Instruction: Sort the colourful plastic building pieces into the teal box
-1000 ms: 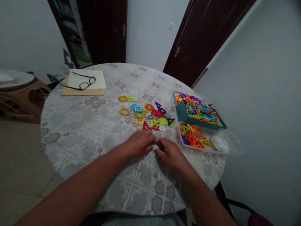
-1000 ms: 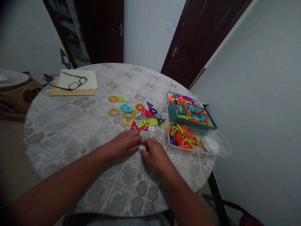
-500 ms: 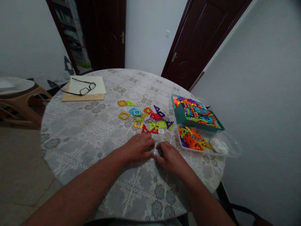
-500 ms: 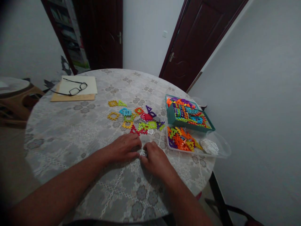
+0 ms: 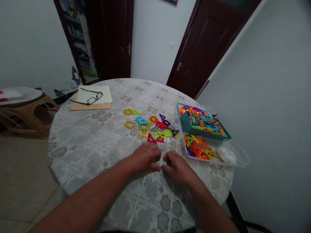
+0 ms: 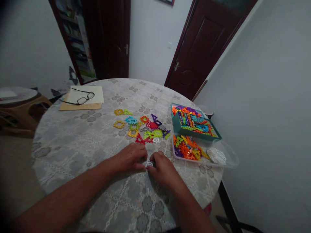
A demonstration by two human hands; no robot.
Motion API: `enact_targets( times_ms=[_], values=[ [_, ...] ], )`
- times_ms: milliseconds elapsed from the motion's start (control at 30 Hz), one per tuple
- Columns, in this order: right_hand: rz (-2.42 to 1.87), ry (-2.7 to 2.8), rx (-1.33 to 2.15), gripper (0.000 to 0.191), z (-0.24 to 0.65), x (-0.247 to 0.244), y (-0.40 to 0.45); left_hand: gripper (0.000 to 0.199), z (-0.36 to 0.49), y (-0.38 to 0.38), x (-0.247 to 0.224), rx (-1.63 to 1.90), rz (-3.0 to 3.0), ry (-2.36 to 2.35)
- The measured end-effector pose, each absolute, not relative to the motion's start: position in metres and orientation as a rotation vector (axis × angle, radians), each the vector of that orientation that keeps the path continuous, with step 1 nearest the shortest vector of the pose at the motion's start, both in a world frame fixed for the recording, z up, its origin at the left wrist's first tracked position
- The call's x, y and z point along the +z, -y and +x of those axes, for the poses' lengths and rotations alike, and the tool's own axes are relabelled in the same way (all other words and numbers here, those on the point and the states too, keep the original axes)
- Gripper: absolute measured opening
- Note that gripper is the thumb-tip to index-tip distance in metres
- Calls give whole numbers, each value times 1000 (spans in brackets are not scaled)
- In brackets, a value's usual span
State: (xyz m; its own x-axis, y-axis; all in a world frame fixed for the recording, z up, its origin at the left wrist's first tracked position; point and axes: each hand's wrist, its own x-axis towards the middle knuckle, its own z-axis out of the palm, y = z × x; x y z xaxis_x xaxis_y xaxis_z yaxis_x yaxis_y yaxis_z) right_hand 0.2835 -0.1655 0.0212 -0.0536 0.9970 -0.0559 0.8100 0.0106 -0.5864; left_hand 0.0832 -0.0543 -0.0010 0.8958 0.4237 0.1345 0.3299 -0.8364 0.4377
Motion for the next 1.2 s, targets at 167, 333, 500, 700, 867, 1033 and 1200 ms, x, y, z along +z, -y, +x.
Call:
enact_targets(
  times_ms=[167,333,500,700,867,1033,1200],
  values=[
    [-1816,1882,706,12,280,24,169,31,84,55,4,299,2647,-587],
    [-1787,1839,750,22,279,21,171,33,83,57,4,320,2646,-600],
    [-1713,1726,911,8,282,19,174,30,80,52,0,360,2640,-572],
    [-1786,1519,412,9,325,60,178,21,74,35,-6,664,2578,-624],
    [-1963,1292,-277,23,426,93,184,26,72,23,-6,810,2526,-717],
    [-2136,1184,-723,31,509,87,194,25,70,22,-7,853,2527,-755],
    [-1991,1237,-765,33,477,79,189,24,69,24,-7,831,2594,-782]
  ],
)
